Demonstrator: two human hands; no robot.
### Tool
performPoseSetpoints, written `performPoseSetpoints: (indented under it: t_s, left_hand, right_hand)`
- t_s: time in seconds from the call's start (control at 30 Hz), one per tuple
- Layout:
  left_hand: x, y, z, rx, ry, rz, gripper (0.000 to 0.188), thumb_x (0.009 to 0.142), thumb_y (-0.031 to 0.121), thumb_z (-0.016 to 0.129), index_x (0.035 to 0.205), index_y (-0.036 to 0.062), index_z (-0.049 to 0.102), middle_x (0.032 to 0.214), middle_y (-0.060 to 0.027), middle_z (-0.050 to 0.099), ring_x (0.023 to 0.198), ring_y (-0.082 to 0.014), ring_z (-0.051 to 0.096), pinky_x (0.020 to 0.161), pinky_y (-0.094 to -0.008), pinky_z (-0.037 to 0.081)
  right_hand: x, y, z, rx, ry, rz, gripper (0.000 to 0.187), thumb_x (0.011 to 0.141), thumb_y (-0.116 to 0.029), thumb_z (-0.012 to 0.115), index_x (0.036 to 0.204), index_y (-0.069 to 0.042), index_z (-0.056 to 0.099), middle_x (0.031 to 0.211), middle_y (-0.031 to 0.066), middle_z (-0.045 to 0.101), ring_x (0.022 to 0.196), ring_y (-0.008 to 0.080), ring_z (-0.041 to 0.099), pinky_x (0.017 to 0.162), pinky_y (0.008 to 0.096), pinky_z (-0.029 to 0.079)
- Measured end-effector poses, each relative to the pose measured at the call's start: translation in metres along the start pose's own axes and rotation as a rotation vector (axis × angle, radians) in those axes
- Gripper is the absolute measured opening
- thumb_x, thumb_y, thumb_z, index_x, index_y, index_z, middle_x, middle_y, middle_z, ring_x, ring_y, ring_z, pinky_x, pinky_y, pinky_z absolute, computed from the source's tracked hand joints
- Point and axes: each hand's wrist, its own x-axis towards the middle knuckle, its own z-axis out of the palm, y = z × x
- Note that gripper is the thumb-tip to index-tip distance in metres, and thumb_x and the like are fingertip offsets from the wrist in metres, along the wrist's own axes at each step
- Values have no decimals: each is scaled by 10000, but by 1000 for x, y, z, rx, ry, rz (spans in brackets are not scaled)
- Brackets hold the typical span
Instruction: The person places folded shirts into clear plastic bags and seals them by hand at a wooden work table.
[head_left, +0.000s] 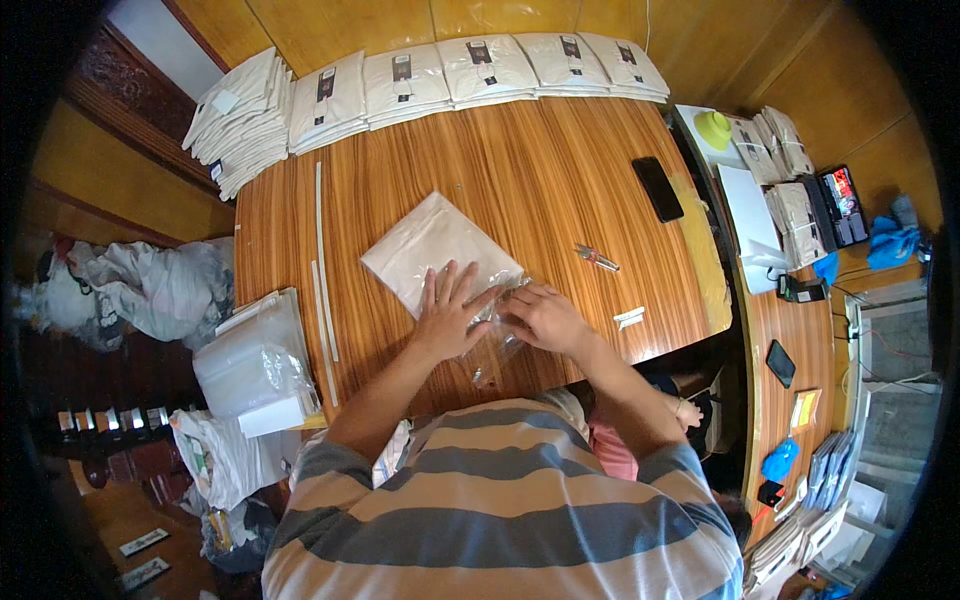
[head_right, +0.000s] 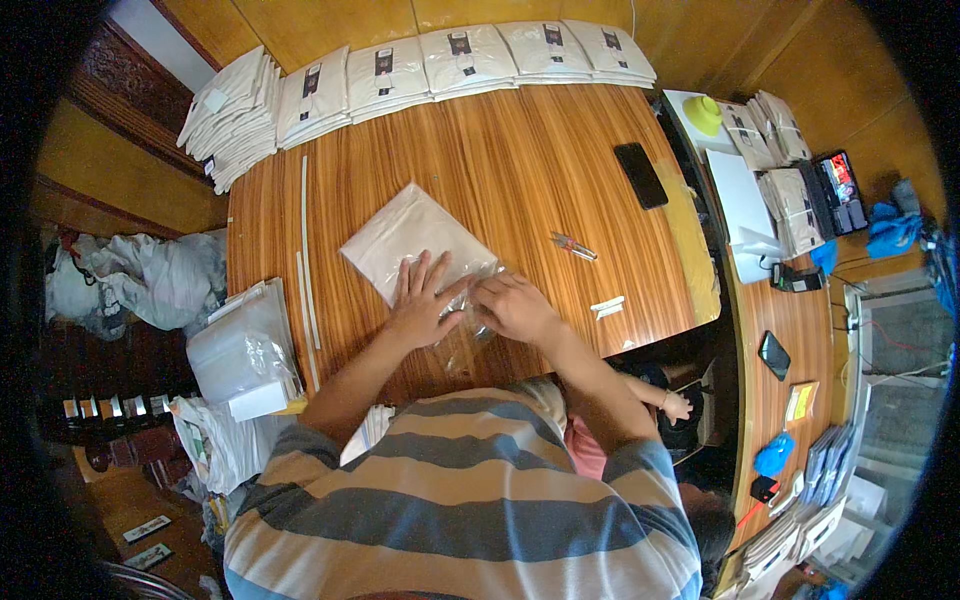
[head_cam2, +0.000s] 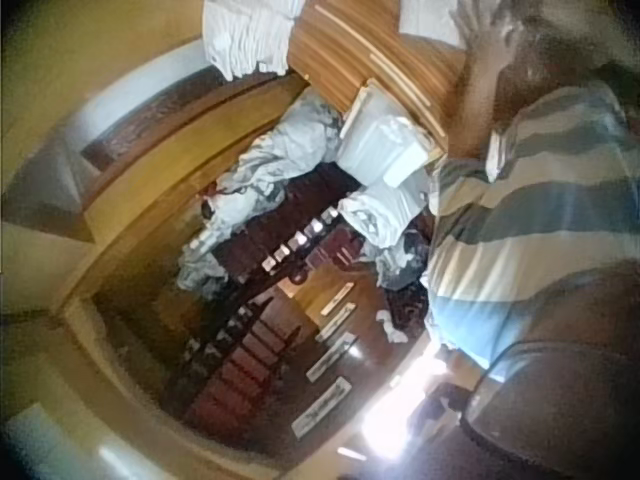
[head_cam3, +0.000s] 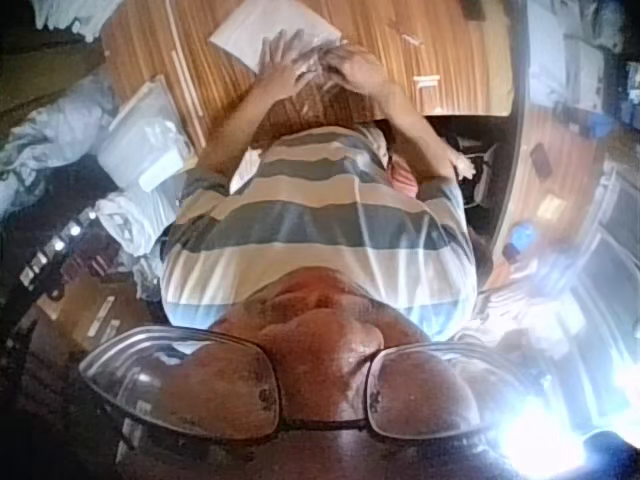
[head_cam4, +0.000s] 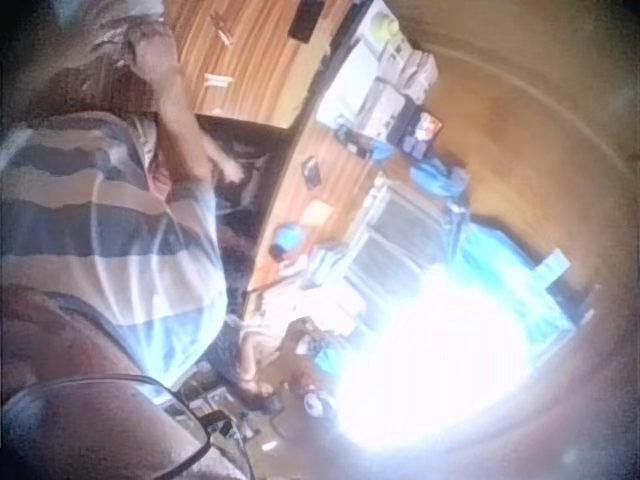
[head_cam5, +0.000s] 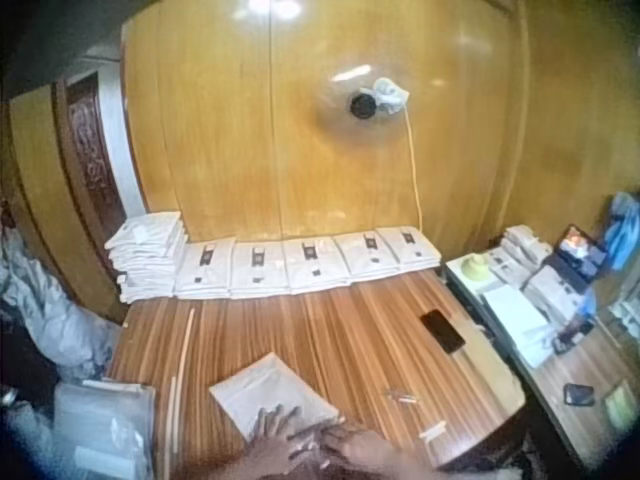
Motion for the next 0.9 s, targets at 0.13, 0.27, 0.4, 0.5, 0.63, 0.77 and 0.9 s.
performPoseSetpoints:
  t_s: [0.13, 0.27, 0.4, 0.5, 0.63, 0.77, 0.9]
  left_hand:
    - [34, 11, -21, 79, -147, 140, 671, 945, 407, 683, 1528, 103, 549, 1671, -180, 378, 1577, -430, 259, 1271, -673, 142]
    - [53, 30, 25, -93, 21, 289, 595, 964, 342, 652, 1423, -32, 595, 1619, -155, 473, 1569, -347, 323, 1289, -586, 202]
    - [56, 29, 20, -119, -42, 330, 544, 969, 340, 634, 1425, 44, 618, 1642, -126, 459, 1569, -335, 327, 1290, -550, 223]
    - [58, 28, 15, -49, -113, 355, 578, 967, 361, 625, 1487, 111, 589, 1663, -113, 435, 1567, -321, 329, 1288, -532, 234]
    - [60, 28, 15, -53, -102, 373, 585, 981, 380, 606, 1525, 165, 569, 1689, -96, 398, 1574, -316, 313, 1290, -526, 227]
    - [64, 31, 13, -67, -100, 414, 603, 991, 379, 593, 1557, 177, 535, 1707, -78, 369, 1579, -312, 302, 1291, -523, 230]
    - [61, 27, 12, -49, -123, 437, 632, 992, 352, 587, 1595, 194, 480, 1716, -69, 354, 1583, -312, 296, 1302, -519, 221]
  right_hand:
    - [-7, 32, 6, -195, -302, 18, 440, 891, -358, 789, 1253, -123, 702, 1258, 100, 673, 1229, 325, 617, 1106, 456, 481]
    - [-17, 56, 0, -164, -95, -189, 236, 899, -306, 764, 1014, -108, 707, 1112, 95, 662, 1107, 298, 641, 994, 444, 525]
    - [-25, 78, 4, -137, -35, -195, 160, 905, -230, 715, 993, -97, 708, 1112, 88, 653, 1085, 282, 644, 968, 423, 542]
    - [-31, 81, 11, -228, -33, -248, 147, 894, -179, 668, 984, -67, 697, 1076, 88, 644, 1056, 273, 648, 916, 396, 563]
    - [-46, 73, -4, -342, -43, -373, 227, 883, -167, 626, 1039, -22, 703, 1088, 120, 635, 1061, 296, 649, 861, 374, 585]
    - [-67, 64, -3, -348, -81, -437, 210, 872, -167, 626, 998, -10, 687, 1025, 115, 616, 1005, 292, 644, 841, 393, 574]
    - [-77, 35, -7, -351, -109, -334, 217, 892, -182, 612, 1014, -22, 694, 1045, 111, 612, 1038, 295, 627, 896, 409, 535]
